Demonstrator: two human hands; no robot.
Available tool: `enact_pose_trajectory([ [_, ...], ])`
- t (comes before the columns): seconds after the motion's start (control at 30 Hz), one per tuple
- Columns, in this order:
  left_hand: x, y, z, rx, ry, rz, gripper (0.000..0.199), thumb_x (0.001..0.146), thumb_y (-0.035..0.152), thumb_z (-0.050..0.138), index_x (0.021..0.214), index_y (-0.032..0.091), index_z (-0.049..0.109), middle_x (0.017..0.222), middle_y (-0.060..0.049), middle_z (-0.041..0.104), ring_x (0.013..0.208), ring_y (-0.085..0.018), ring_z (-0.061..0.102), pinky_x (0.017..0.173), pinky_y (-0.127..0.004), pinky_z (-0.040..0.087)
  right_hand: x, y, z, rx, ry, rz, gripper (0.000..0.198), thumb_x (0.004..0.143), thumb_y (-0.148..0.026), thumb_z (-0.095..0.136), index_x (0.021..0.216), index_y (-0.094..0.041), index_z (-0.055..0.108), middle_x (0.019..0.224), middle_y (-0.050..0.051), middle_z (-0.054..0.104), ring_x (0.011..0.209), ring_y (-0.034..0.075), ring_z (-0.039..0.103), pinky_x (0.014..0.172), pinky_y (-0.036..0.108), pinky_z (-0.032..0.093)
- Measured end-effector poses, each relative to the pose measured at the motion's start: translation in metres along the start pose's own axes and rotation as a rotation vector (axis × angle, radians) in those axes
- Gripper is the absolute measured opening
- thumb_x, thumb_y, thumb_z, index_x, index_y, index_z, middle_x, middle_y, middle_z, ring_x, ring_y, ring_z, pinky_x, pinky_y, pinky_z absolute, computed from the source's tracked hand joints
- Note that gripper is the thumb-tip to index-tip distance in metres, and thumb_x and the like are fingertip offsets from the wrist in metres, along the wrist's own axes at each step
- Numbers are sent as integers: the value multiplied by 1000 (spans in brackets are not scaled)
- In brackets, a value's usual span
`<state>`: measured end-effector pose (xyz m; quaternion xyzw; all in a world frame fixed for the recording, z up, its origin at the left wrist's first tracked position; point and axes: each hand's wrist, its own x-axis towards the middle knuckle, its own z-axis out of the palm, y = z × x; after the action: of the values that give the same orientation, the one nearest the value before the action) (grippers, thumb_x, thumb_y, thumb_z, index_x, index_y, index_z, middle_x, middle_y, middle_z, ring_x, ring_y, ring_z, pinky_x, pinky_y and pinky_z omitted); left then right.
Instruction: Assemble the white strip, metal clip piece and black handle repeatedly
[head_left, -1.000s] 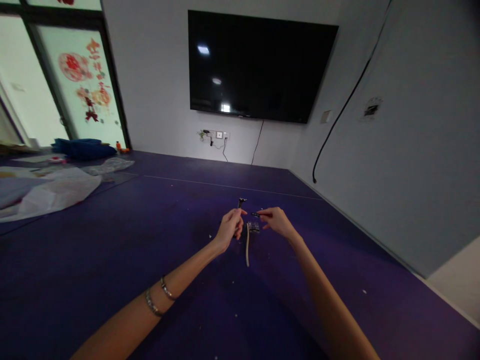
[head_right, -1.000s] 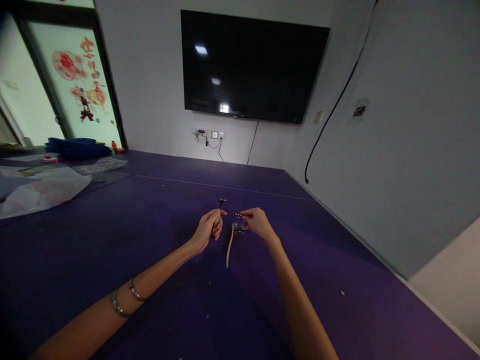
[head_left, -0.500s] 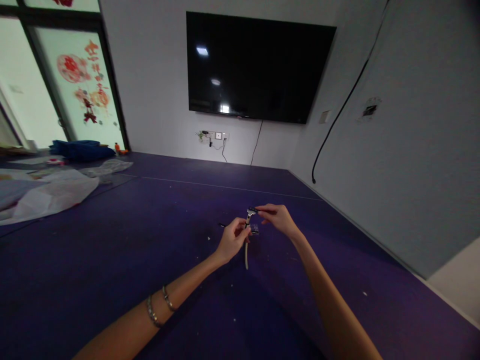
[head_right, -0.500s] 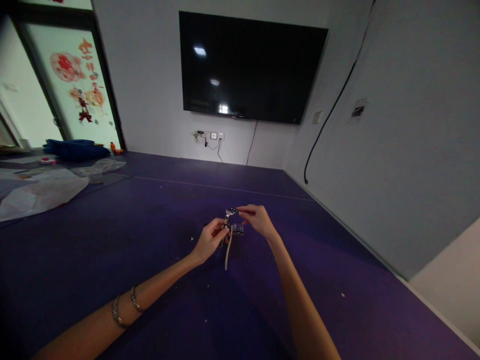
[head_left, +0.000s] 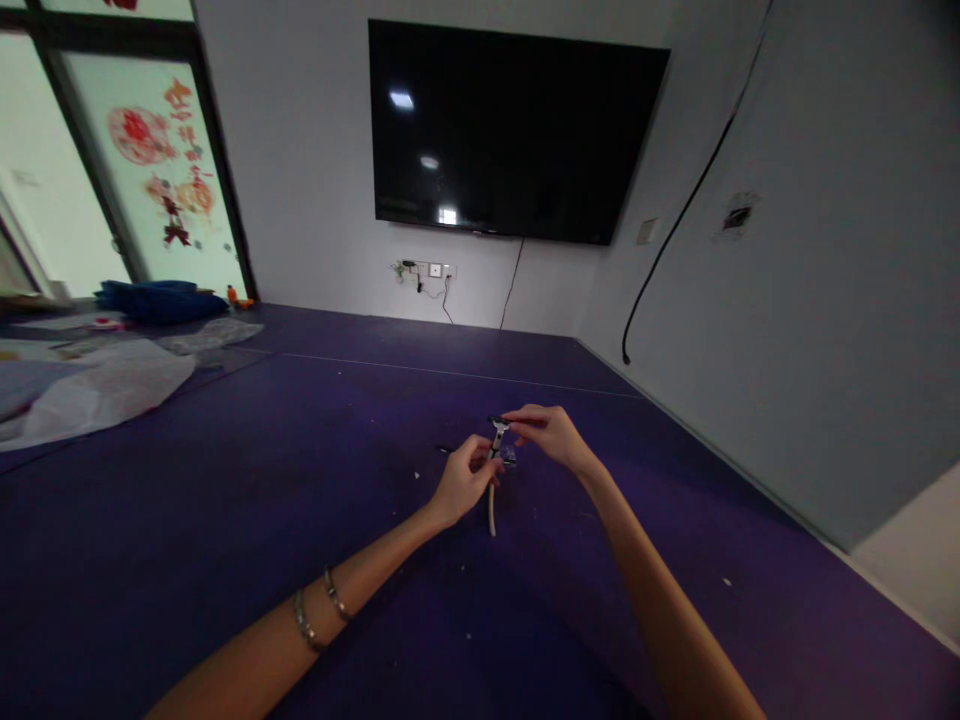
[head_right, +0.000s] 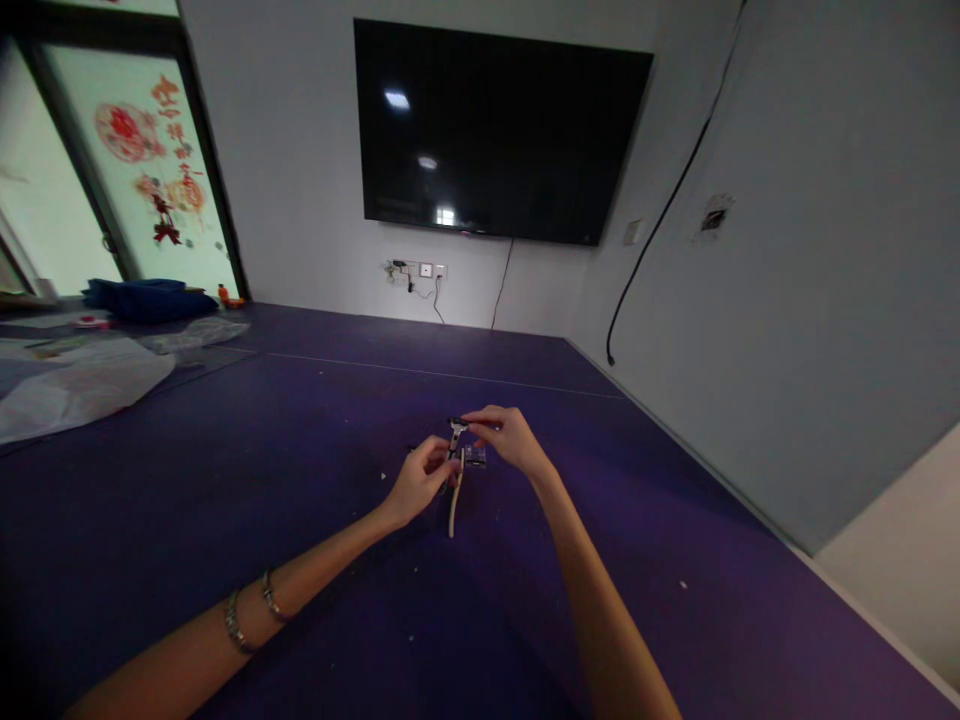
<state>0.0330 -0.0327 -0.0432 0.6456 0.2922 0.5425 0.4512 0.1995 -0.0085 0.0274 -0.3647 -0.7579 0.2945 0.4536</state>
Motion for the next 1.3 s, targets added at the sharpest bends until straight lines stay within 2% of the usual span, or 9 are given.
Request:
enact_pose_trajectory([
  [0.57, 0, 1, 0, -23, 1, -15, 22, 76, 33, 60, 83, 16, 48, 69, 0, 58, 58, -12, 57, 56, -26, 48, -3, -10, 0, -1, -3, -17, 19, 71, -27, 63, 85, -18, 71, 80, 4, 66, 60, 12, 60, 56, 27, 53],
  [1.3, -1, -1, 4, -7, 69, -33, 19, 74, 31, 61, 77, 16, 48, 63, 1, 57, 51, -11, 55, 50, -25, 47, -3, -17, -1, -161, -14, -13, 18, 74, -21, 56, 85, -16, 69, 79, 5, 65, 55, 11, 59, 56, 25, 49],
])
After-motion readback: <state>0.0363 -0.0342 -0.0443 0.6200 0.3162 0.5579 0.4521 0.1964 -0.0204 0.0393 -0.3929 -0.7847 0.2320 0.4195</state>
